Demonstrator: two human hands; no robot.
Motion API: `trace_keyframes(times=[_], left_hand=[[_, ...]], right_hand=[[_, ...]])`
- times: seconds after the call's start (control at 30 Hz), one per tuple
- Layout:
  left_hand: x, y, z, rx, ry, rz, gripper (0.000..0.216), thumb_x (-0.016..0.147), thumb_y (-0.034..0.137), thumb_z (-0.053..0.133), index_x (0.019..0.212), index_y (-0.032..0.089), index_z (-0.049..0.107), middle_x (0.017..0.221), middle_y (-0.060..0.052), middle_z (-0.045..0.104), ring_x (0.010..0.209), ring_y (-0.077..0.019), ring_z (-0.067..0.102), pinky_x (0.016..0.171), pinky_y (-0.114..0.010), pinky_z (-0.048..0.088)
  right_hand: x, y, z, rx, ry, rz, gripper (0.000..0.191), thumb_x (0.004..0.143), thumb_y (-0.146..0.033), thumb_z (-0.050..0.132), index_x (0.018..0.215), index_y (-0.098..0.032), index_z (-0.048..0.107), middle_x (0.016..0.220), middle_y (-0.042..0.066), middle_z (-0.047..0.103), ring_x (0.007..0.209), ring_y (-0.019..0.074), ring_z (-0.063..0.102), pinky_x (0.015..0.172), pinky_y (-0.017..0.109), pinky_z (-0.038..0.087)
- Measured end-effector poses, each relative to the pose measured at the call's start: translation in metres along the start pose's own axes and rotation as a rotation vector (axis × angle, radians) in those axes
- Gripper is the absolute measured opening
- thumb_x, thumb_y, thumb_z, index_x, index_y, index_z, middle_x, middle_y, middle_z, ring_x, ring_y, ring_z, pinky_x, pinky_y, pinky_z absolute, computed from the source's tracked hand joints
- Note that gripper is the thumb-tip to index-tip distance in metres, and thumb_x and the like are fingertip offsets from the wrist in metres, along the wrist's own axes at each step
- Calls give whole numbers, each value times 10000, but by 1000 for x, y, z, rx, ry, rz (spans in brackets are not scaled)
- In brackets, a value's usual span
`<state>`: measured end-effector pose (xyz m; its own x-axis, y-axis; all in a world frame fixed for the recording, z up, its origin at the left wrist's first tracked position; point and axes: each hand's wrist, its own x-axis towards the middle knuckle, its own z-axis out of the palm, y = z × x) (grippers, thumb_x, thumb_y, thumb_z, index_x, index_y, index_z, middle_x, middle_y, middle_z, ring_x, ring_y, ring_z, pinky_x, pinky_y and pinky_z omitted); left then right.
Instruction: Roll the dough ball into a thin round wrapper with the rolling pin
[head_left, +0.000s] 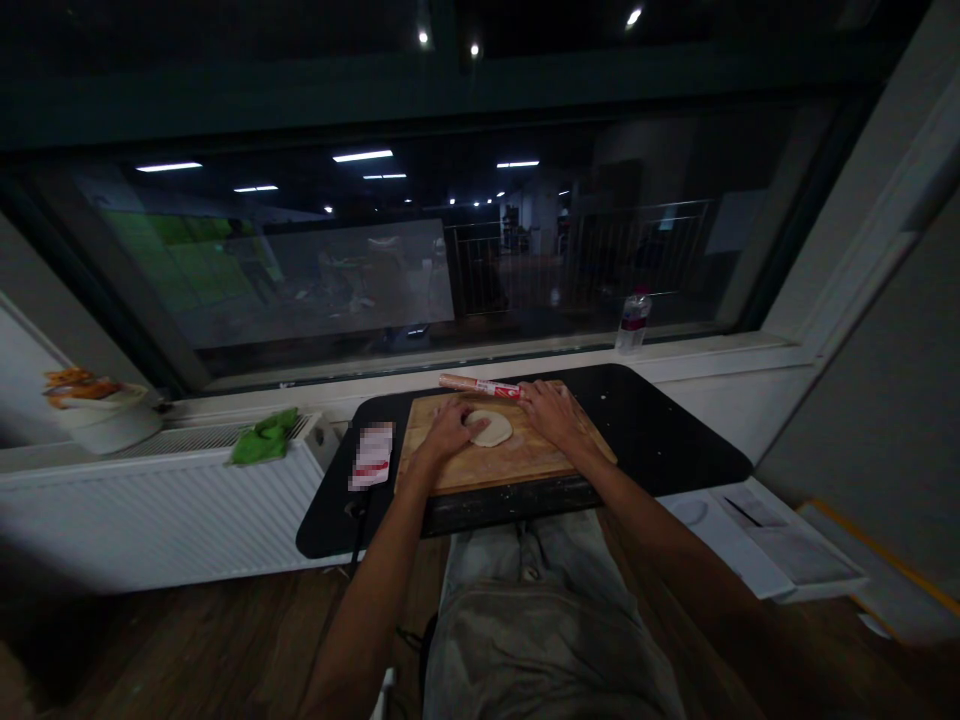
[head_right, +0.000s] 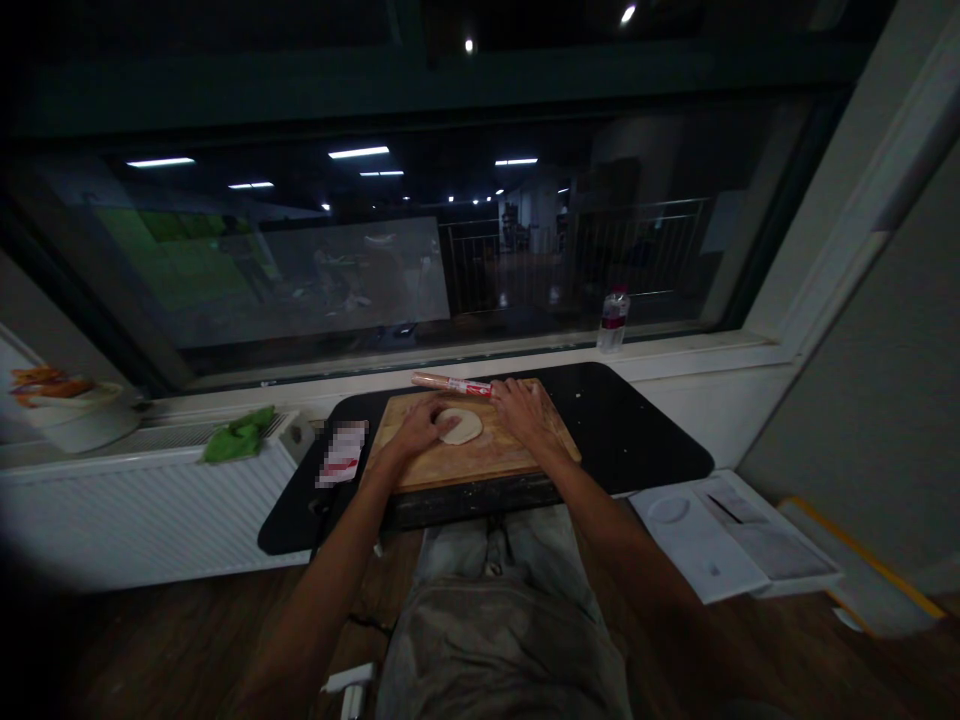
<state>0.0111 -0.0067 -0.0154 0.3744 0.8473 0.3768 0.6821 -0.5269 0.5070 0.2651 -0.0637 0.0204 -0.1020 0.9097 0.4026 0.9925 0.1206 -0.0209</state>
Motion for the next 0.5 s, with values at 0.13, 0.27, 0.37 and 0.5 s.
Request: trace_keyframes(times=[0.13,0.27,0.37,0.5], left_hand=[[1,1,0,-1,15,-52,331,977,518,754,1011,188,752,1056,-70,776,1010,-243,685,958,-384,515],[1,1,-1,-73,38,-68,266,984,445,740,949,185,701,891,-22,726,821,-184,635,780,-309,449],[0,1,-1,-142,40,-68,210,990,373,712,896,189,681,830,-6,706,759,-162,617,713,-285,409],[-1,8,-3,-114,76,-93,186,963,325,724,837,197,676,805,-10,708,748,-167,626,713,-290,414]], right_hand=[[0,1,2,11,12,-11,422,1178,-350,448,1546,-218,608,1451,175,708,1344,326,603,1127,460,369],[1,3,6,23,26,-14,406,1170,-347,477,1529,-214,613,1443,165,718,1341,322,607,1126,464,369],[2,3,7,44,27,-16,395,1168,-349,485,1516,-224,626,1440,164,725,1347,322,611,1128,463,370],[1,3,7,75,29,-16,404,1162,-337,495,1524,-225,636,1436,163,737,1359,326,618,1135,468,381]])
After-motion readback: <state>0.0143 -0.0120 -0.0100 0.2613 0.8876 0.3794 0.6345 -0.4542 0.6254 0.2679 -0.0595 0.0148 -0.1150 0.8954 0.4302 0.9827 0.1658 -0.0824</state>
